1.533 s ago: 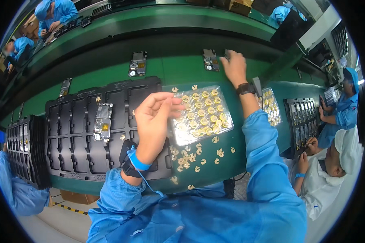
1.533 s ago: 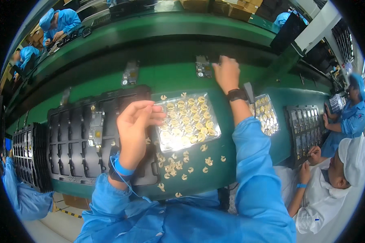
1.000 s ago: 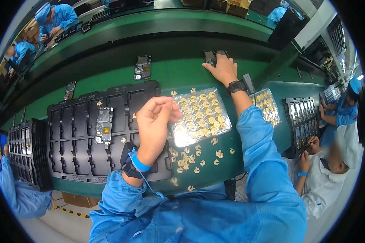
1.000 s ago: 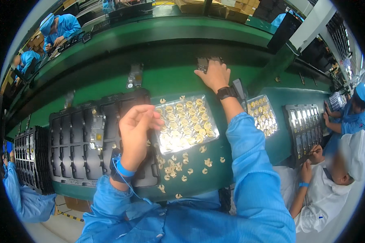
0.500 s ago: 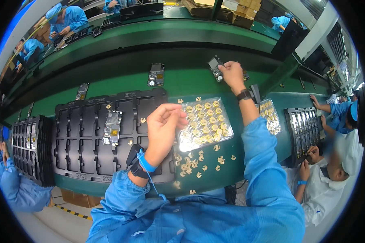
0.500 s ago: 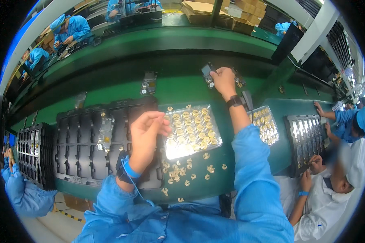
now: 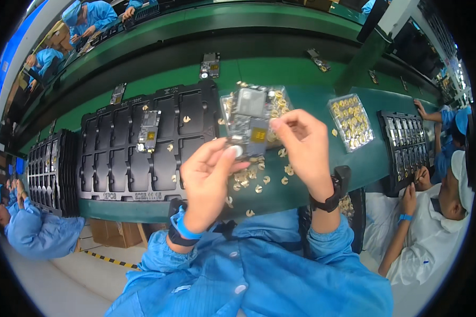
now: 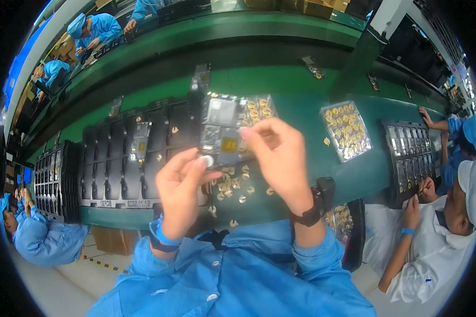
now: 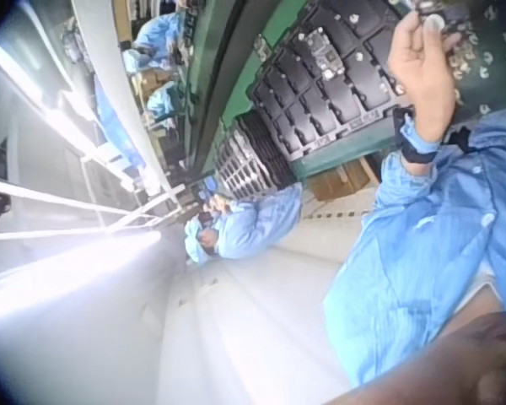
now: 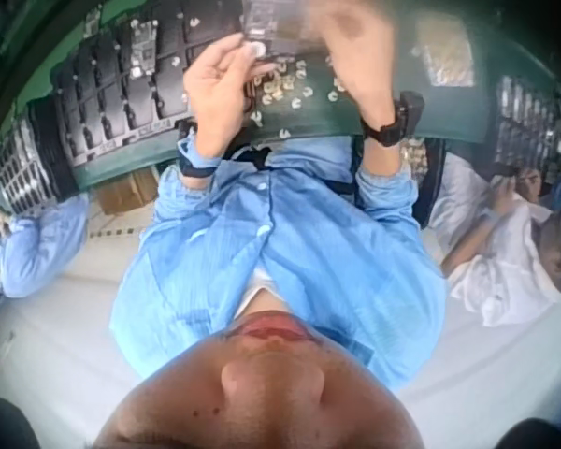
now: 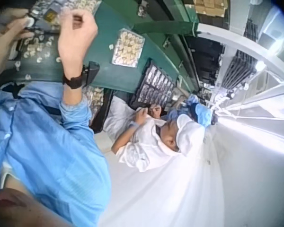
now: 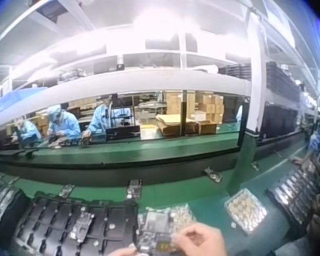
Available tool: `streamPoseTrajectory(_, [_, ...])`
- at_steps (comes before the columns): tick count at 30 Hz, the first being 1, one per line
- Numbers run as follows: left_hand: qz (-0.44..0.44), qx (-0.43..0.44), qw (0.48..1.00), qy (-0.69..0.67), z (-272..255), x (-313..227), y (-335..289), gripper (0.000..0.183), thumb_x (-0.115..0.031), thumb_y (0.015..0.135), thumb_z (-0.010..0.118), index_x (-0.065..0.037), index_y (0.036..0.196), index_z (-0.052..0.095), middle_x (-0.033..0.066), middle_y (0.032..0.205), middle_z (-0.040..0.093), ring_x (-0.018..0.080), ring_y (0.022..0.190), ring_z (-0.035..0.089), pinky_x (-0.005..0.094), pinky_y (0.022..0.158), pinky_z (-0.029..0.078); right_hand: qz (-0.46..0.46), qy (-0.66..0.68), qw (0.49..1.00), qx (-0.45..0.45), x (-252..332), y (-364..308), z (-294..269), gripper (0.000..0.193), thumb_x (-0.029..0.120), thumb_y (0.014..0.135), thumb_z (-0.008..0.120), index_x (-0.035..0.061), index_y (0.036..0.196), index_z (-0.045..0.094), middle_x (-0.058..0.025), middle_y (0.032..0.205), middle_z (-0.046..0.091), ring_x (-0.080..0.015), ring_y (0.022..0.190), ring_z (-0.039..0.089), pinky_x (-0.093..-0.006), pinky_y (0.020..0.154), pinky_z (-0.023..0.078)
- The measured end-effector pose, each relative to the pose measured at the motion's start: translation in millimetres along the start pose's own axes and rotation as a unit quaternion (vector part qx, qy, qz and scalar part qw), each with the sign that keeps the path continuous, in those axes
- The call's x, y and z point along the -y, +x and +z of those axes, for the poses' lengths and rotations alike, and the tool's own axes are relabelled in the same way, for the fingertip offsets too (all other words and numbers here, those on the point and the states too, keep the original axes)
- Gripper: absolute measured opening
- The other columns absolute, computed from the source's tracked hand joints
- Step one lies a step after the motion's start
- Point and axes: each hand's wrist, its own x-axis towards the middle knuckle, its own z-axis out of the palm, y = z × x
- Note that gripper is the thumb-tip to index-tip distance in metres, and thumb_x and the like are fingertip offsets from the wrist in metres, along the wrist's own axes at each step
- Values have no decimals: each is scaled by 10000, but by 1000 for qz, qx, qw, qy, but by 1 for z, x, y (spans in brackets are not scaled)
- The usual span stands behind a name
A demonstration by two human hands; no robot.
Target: Assembling small components onto electronic circuit boards on a factory production line.
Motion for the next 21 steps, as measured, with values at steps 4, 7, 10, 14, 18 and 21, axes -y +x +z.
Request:
streamPoseTrajectory(4, [2, -69, 996, 49, -28, -4, -24, 419, -24, 1043, 626, 92, 1435, 535, 198, 1154, 747, 227, 960, 759, 363, 818, 682, 11, -153, 985, -73, -37, -2, -52, 116, 69, 921, 787, -14, 996, 756, -97, 849, 745, -156, 728, 694, -292, 706, 547])
streamPoseTrajectory(7, [11, -79, 994, 75, -44, -8, -41, 430, -20, 1053, 599, 76, 1463, 507, 185, 1126, 744, 234, 915, 758, 360, 800, 669, -64, -258, 964, 14, -40, -7, -70, 128, 65, 911, 785, -3, 1018, 764, -107, 913, 729, -197, 748, 687, -321, 714, 548])
streamPoseTrajectory(10, [40, -86, 988, 121, -50, -4, -51, 300, -43, 1075, 589, 70, 1352, 591, 184, 1127, 743, 251, 882, 770, 354, 816, 645, -111, -283, 950, 66, -43, -10, -57, 241, 69, 905, 780, 26, 1140, 759, -121, 1069, 675, -273, 955, 673, -371, 842, 548])
streamPoseTrajectory(14, [34, -54, 991, 118, -62, 3, -58, 225, -55, 1091, 605, 96, 1248, 662, 178, 1124, 731, 270, 949, 776, 354, 845, 668, -152, -321, 928, 110, -42, -11, -46, 297, 56, 914, 760, 44, 1210, 742, -132, 1144, 635, -335, 1112, 631, -420, 959, 525])
streamPoseTrajectory(18, [19, -23, 994, 107, -55, 8, -58, 226, -94, 1100, 612, 94, 1199, 689, 165, 1125, 727, 271, 957, 774, 360, 851, 658, -167, -279, 937, 130, -53, -7, -52, 254, 28, 912, 753, 31, 1165, 746, -134, 1098, 660, -340, 1054, 654, -412, 922, 537])
streamPoseTrajectory(21, [13, -7, 993, 115, -51, 15, -54, 234, -119, 1105, 605, 77, 1205, 683, 164, 1124, 735, 268, 927, 777, 363, 831, 653, -191, -269, 933, 142, -55, -2, -58, 257, -14, 920, 749, 1, 1176, 752, -134, 1056, 684, -312, 941, 694, -386, 844, 561])
